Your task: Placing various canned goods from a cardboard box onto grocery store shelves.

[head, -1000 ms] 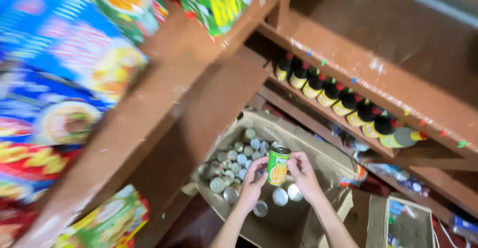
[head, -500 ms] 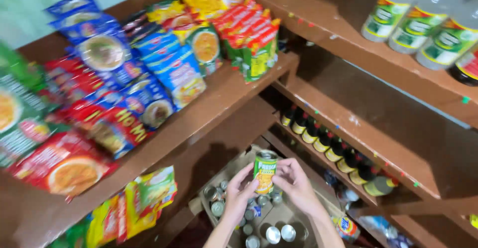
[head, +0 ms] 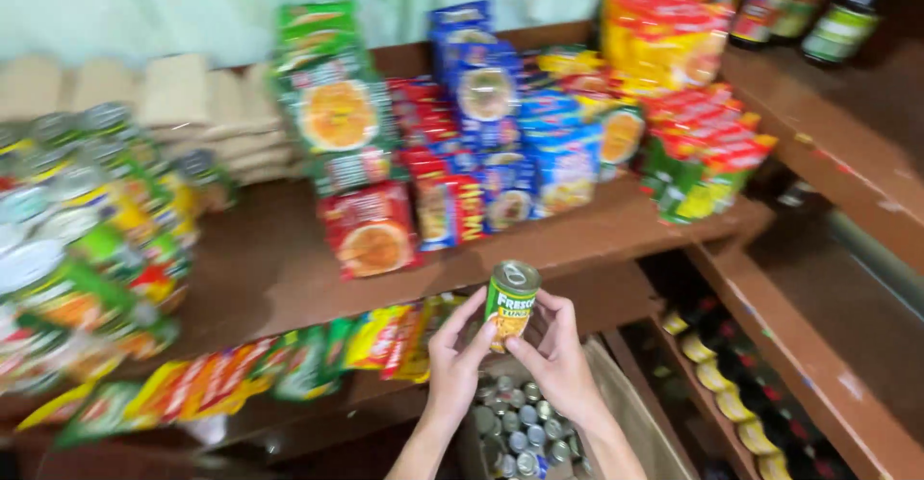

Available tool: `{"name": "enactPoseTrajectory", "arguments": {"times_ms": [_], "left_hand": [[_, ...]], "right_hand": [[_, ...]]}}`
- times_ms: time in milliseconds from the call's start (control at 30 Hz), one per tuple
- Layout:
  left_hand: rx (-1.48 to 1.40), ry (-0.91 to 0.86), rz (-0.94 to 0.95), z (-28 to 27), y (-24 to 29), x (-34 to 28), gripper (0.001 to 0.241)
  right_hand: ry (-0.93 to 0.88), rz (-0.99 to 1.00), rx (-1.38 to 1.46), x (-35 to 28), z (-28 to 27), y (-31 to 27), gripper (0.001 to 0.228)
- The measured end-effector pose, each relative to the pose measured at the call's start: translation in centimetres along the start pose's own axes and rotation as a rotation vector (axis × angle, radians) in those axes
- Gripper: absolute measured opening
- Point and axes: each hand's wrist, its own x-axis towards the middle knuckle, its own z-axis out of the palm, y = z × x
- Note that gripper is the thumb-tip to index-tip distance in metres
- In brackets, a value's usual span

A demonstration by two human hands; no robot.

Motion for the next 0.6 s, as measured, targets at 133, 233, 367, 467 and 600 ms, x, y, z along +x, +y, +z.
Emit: {"name": "enactPoseTrajectory", "arguments": {"times_ms": [133, 233, 367, 467, 600], "left_hand": [[0.072, 0.134, 0.103, -6.1, 3.8, 0.8, 0.05], [0.336, 0.255, 0.307, -10.5, 7.2, 1.5, 0.045], [0.24, 0.35, 0.26, -16.3, 9.9, 4.0, 0.046], [0.26, 0.37, 0.245, -20.2, 12.1, 5.6, 0.047], [0.486, 0.447, 0.414, -24.3, 15.7, 9.9, 0.041]], "right_hand": [[-0.108, -0.024, -0.03, 3.3, 6.7, 1.9, 0.062], [-0.114, 0.025, -0.099, 5.9, 12.3, 3.6, 0.058], [-0.196, 0.022, -0.056, 10.0, 19.9, 3.5, 0.056], [-0.187, 0.049, -0.066, 13.2, 24.0, 5.2, 0.054], [-0.161, -0.115, -0.326, 19.7, 28.9, 6.3, 0.068]]}}
